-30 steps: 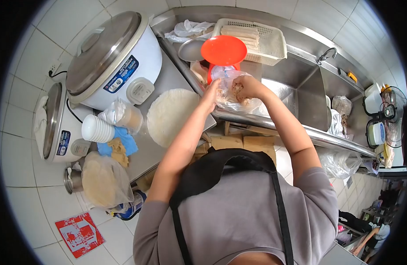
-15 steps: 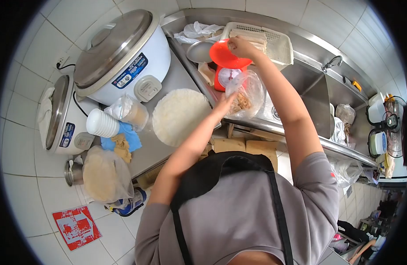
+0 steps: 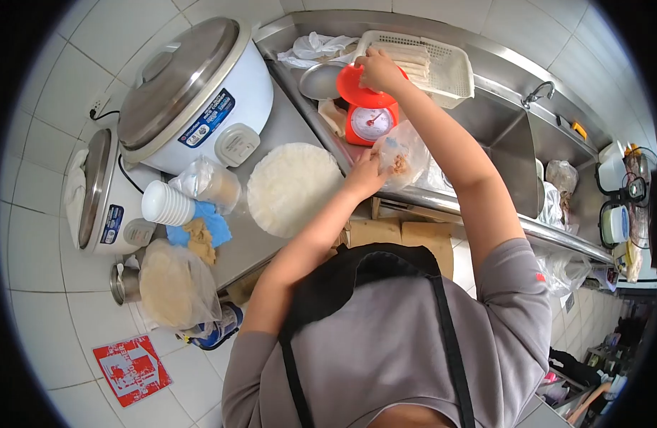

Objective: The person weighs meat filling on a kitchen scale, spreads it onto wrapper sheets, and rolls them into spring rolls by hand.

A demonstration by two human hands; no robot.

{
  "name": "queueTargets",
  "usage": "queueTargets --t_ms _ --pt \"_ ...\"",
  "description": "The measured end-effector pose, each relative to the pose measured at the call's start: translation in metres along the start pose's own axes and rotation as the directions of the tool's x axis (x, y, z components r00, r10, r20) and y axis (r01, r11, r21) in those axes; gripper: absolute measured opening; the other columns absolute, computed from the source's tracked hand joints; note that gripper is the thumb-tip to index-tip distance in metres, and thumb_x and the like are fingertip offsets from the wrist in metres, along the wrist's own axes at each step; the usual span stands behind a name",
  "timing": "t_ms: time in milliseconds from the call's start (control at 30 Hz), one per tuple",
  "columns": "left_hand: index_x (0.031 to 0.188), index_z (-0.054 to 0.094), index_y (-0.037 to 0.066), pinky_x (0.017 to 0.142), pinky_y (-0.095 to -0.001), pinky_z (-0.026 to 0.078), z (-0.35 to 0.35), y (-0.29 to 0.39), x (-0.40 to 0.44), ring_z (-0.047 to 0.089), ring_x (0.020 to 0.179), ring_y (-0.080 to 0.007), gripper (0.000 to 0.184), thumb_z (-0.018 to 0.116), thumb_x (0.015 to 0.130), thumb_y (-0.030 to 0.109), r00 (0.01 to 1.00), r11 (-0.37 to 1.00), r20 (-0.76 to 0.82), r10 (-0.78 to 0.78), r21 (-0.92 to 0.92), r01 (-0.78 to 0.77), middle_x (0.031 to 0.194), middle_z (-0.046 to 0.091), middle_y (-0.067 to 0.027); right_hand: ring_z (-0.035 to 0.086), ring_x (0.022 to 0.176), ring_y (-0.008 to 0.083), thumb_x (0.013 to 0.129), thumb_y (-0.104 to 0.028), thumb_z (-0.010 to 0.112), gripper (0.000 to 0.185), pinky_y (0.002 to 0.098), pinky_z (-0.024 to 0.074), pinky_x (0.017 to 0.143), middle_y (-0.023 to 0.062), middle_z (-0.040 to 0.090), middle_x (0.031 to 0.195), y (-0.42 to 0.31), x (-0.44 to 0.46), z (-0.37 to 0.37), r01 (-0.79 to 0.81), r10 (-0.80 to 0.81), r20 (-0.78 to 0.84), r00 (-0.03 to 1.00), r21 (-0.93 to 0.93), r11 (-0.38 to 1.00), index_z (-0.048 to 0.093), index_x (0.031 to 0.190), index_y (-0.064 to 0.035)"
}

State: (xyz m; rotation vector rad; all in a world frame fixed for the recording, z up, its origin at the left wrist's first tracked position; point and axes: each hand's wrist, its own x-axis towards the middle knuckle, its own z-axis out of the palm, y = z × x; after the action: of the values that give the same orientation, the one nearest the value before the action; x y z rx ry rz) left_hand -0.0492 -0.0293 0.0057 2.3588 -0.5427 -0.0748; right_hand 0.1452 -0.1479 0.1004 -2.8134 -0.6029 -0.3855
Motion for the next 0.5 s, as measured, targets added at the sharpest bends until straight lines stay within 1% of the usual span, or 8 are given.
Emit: queueTargets --t_ms 67,133,167,267,333,367,433,500 --pt "0.120 0.046 -0.008 0.099 -0.0415 0.034 -0.006 0.006 0.001 0.043 0.114 -0.0384 0.061 0.059 0.082 0.038 0.999 0.998 0.031 -0.035 0.057 0.033 0.122 0.045 -0.0236 0.046 0.108 0.0314 0.062 -0.016 0.075 0.045 0.0393 0.0455 0.088 0.0078 0.053 0.112 0.004 0.000 -0.001 -0.011 0.012 -0.021 1.000 0.044 0.999 0.062 0.105 -0.0172" --pt "0.125 0.039 -0.009 0.100 -0.0409 0.034 -0.010 0.012 0.001 0.042 0.115 -0.0387 0.070 0.062 0.079 0.038 0.999 0.996 -0.008 -0.048 0.072 0.049 0.123 0.044 -0.0245 0.048 0.105 0.0307 0.064 -0.015 0.072 0.042 0.0383 0.0454 0.087 0.0078 0.056 0.108 -0.001 -0.007 -0.017 -0.066 0.071 -0.056 0.996 0.095 0.993 0.062 0.105 -0.0167" --pt "0.128 0.036 -0.009 0.100 -0.0406 0.033 -0.012 0.014 0.001 0.042 0.116 -0.0388 0.074 0.064 0.077 0.038 0.998 0.995 -0.028 -0.056 0.079 0.058 0.123 0.043 -0.0249 0.049 0.104 0.0310 0.065 -0.015 0.071 0.039 0.0379 0.0453 0.086 0.0084 0.058 0.105 0.002 -0.007 -0.018 -0.047 0.055 -0.062 0.997 0.112 0.993 0.063 0.104 -0.0160" --pt "0.133 0.027 -0.009 0.098 -0.0417 0.035 -0.015 0.018 -0.003 0.043 0.114 -0.0381 0.081 0.065 0.075 0.034 0.988 0.998 -0.151 0.030 0.053 -0.022 0.122 0.044 -0.0256 0.052 0.100 0.0318 0.067 -0.014 0.067 0.034 0.0367 0.0454 0.085 0.0100 0.062 0.100 0.009 -0.005 -0.022 -0.004 0.014 -0.068 0.998 0.154 0.988 0.063 0.101 -0.0135" --pt "0.134 0.026 -0.008 0.098 -0.0418 0.035 -0.019 0.022 -0.005 0.043 0.114 -0.0383 0.079 0.065 0.076 0.029 0.983 0.998 -0.175 0.055 0.038 -0.049 0.124 0.043 -0.0252 0.055 0.096 0.0318 0.067 -0.015 0.066 0.032 0.0361 0.0458 0.083 0.0109 0.064 0.098 0.005 -0.012 -0.037 0.003 0.007 -0.056 0.998 0.172 0.985 0.063 0.099 -0.0115" --pt "0.135 0.025 -0.007 0.098 -0.0418 0.035 -0.021 0.024 -0.006 0.043 0.115 -0.0383 0.078 0.064 0.076 0.027 0.980 0.998 -0.188 0.068 0.031 -0.063 0.125 0.043 -0.0250 0.056 0.096 0.0315 0.067 -0.016 0.066 0.031 0.0364 0.0464 0.082 0.0117 0.064 0.098 0.008 -0.012 -0.038 -0.075 0.080 -0.012 0.997 0.225 0.971 0.063 0.098 -0.0103" --pt "0.134 0.028 -0.005 0.099 -0.0417 0.035 -0.029 0.032 -0.010 0.042 0.116 -0.0379 0.073 0.063 0.078 0.024 0.961 0.983 -0.210 0.182 0.075 -0.170 0.128 0.041 -0.0243 0.059 0.094 0.0309 0.067 -0.017 0.066 0.030 0.0370 0.0474 0.080 0.0132 0.064 0.098 0.014 -0.012 -0.038 -0.231 0.214 0.088 0.973 0.317 0.920 0.062 0.096 -0.0080" --pt "0.133 0.032 -0.004 0.100 -0.0416 0.034 -0.032 0.031 -0.011 0.041 0.118 -0.0375 0.068 0.062 0.078 0.021 0.950 0.966 -0.190 0.249 0.111 -0.231 0.130 0.040 -0.0235 0.060 0.092 0.0303 0.066 -0.016 0.069 0.033 0.0380 0.0482 0.078 0.0145 0.064 0.096 0.011 -0.025 -0.034 -0.245 0.236 0.066 0.970 0.289 0.925 0.061 0.096 -0.0067"
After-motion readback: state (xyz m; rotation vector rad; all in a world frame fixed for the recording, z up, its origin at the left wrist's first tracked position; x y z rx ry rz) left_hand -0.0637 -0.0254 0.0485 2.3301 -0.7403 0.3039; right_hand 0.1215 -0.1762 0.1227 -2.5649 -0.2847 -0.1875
